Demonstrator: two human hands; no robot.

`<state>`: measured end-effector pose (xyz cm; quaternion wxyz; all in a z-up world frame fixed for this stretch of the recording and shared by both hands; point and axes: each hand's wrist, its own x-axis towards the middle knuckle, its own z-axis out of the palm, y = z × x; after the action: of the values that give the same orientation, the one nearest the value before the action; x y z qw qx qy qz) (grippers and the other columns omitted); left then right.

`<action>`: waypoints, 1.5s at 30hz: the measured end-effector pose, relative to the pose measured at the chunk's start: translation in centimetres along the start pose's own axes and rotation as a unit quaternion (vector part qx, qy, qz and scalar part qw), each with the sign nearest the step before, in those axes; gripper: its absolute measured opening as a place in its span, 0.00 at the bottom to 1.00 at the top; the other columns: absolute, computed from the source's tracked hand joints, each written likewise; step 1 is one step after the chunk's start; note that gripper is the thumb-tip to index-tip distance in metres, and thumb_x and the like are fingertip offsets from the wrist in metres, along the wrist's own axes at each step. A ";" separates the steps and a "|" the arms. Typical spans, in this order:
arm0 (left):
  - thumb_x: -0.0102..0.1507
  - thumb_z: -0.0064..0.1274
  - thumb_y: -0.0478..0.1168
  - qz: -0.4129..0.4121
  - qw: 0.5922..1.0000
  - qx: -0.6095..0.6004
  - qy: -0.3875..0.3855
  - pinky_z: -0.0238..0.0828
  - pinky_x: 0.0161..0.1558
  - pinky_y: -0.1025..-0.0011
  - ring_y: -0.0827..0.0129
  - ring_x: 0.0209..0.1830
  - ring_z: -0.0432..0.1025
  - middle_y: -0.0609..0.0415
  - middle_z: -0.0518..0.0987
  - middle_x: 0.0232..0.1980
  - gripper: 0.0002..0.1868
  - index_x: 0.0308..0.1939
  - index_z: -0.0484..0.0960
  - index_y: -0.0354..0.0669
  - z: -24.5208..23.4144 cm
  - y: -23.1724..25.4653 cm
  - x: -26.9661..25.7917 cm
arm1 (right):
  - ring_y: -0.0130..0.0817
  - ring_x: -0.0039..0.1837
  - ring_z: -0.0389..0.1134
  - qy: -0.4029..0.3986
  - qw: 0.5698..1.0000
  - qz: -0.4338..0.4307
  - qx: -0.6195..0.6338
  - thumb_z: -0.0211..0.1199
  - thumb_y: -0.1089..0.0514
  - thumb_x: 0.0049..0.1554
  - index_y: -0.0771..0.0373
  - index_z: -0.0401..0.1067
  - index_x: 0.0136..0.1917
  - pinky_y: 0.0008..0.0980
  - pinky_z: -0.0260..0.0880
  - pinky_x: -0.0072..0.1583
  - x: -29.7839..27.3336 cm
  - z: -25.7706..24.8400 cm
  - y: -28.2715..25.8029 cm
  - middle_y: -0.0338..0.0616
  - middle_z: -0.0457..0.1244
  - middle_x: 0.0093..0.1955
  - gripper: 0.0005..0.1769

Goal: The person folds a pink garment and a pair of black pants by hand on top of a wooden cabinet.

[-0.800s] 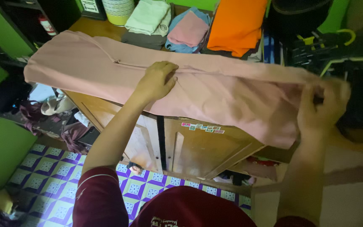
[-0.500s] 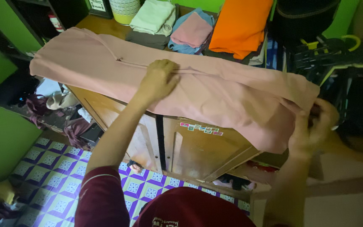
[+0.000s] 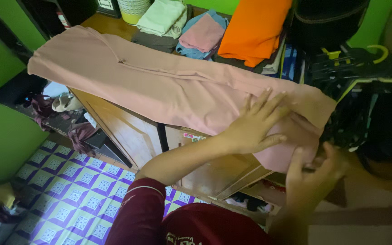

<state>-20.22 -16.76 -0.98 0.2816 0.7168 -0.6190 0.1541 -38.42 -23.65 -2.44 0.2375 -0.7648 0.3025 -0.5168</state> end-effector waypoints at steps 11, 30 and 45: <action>0.65 0.39 0.73 -0.063 0.997 0.008 -0.035 0.40 0.70 0.24 0.38 0.84 0.43 0.41 0.50 0.84 0.49 0.82 0.43 0.60 1.8 0.6 -0.6 | 0.48 0.66 0.59 -0.021 0.995 -0.096 0.000 0.76 0.58 0.58 0.70 0.60 0.76 0.42 0.64 0.66 -0.9 1.9 3.6 0.58 0.57 0.68 0.40; 0.66 0.44 0.68 -0.085 0.992 -0.092 -0.025 0.36 0.67 0.19 0.40 0.87 0.36 0.44 0.45 0.86 0.45 0.82 0.47 0.63 2.6 -0.3 0.3 | 0.46 0.66 0.68 -0.013 0.962 -0.136 0.236 0.63 0.67 0.67 0.73 0.65 0.66 0.47 0.69 0.70 1.3 5.1 0.9 0.54 0.65 0.67 0.17; 0.67 0.49 0.58 -0.152 0.872 -0.466 -0.005 0.40 0.73 0.38 0.49 0.85 0.43 0.47 0.51 0.85 0.44 0.81 0.49 0.50 0.7 -2.3 4.5 | 0.37 0.83 0.51 -0.089 0.902 -0.045 0.421 0.66 0.68 0.71 0.60 0.44 0.86 0.34 0.53 0.82 5.1 8.5 -2.4 0.50 0.48 0.83 0.42</action>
<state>-17.23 -20.61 0.59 0.6000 0.5882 -0.5039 -0.2002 -28.49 -25.20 -0.53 0.5396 -0.6496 -0.0004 -0.5356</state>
